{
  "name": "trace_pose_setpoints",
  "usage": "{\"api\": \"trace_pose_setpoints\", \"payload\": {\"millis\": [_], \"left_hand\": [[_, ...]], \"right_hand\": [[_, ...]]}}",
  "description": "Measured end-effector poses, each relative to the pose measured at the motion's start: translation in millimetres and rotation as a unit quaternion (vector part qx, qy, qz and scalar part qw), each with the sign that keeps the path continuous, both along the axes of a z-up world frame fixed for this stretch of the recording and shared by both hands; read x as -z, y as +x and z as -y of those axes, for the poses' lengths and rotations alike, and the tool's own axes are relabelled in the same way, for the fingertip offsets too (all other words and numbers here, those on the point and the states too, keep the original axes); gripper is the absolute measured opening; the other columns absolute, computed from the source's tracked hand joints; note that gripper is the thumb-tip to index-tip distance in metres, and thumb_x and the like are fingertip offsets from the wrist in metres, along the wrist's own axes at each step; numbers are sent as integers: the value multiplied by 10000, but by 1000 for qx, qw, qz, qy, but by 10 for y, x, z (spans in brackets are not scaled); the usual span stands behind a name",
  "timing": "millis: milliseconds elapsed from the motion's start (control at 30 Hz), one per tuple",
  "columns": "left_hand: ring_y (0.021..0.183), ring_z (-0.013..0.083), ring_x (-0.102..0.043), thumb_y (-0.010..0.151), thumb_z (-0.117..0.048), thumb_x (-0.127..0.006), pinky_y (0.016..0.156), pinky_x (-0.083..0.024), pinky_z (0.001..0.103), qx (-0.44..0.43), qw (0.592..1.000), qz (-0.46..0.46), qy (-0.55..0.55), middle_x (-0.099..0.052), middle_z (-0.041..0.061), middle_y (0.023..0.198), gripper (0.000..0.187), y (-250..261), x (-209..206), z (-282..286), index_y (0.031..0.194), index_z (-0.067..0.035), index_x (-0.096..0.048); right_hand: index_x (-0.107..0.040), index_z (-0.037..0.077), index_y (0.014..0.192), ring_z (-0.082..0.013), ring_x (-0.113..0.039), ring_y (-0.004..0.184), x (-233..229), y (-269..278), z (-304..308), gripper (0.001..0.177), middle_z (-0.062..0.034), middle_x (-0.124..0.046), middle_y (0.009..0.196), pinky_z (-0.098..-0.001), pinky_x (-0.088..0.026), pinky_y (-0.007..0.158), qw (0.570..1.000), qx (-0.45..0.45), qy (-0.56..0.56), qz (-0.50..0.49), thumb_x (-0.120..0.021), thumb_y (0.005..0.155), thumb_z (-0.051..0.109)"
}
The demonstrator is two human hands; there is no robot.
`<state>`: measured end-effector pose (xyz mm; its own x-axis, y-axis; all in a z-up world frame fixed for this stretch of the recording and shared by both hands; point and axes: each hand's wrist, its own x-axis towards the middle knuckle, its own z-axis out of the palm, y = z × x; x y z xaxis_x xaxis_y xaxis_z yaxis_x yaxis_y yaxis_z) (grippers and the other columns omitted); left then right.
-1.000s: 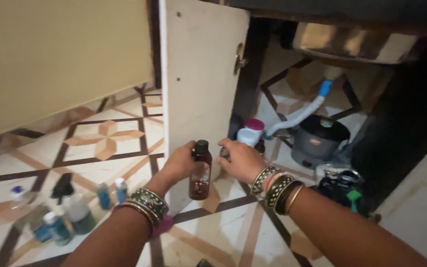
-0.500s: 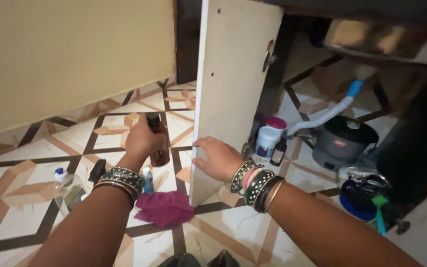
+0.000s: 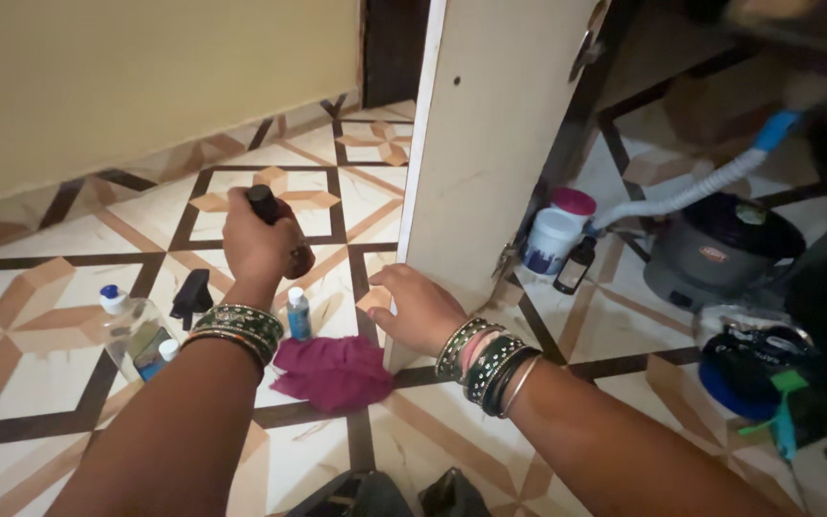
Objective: The person repeatedly takes small bottles and containers from an under-sink cabinet and places them on the floor, then returns them to the cabinet. The person handles several bottles and a cloth, moving them between the cabinet and the floor multiple times.
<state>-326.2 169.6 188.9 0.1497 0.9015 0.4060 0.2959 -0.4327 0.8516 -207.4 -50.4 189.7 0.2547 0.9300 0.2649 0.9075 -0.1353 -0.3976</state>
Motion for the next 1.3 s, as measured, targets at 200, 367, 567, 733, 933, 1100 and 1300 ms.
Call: {"api": "trace_pose_setpoints", "payload": {"millis": [200,367,567,733,933,1100,1300], "left_hand": [[1013,380,-711,795,-40,-723,877,-547,490,-3,998,25,60,-723,156,1049,476,110,227,-179,1209,-55,-489],[1007,431,-651,822,-22,-686,847,-521,514,-14,986,21,165,-622,229,1139,665,221,450,-301,1433,-56,-426],[942,439,-624,945,-129,-696,791,-517,519,-31,984,-35,170,-591,225,1097,357,394,709,-392,1262,-68,-543],[932,455,-617,943,-145,-714,773,-499,546,-18,974,-94,207,-625,222,1017,212,359,972,-577,1082,-56,-581],[886,465,-631,965,-141,-694,763,-513,551,-32,964,-112,240,-646,243,976,196,306,1275,-817,1105,-50,-592],[900,469,-644,924,-190,-704,756,-514,552,-2,969,-174,176,-669,244,971,245,324,1472,-859,1091,-47,-596],[912,458,-662,939,-218,-695,761,-518,558,29,966,-245,82,-698,233,979,262,302,1702,-885,1117,-55,-593]], "right_hand": [[-635,109,1279,-315,-535,1326,278,125,-96,433,-117,-563,1430,-398,-423,1112,1000,-5,6,-16,-718,888,277],[-622,109,1318,-333,-519,1360,473,230,-168,475,-156,-541,1468,-403,-422,1131,999,-21,33,-37,-725,884,271],[-534,101,1423,-368,-489,1389,649,325,-327,589,-202,-473,1534,-418,-417,1137,994,-77,51,-50,-729,888,252],[-474,97,1482,-372,-460,1410,763,334,-500,652,-217,-391,1592,-416,-399,1146,991,-98,35,-81,-720,895,238],[-471,80,1480,-383,-442,1429,891,319,-602,660,-220,-373,1610,-418,-385,1168,988,-107,15,-107,-719,886,223],[-478,62,1473,-387,-463,1409,1002,319,-562,664,-236,-364,1608,-414,-386,1175,986,-112,-14,-126,-719,873,210],[-475,52,1471,-390,-445,1434,1088,345,-592,660,-236,-371,1608,-419,-379,1176,985,-127,10,-117,-720,877,200]]}}
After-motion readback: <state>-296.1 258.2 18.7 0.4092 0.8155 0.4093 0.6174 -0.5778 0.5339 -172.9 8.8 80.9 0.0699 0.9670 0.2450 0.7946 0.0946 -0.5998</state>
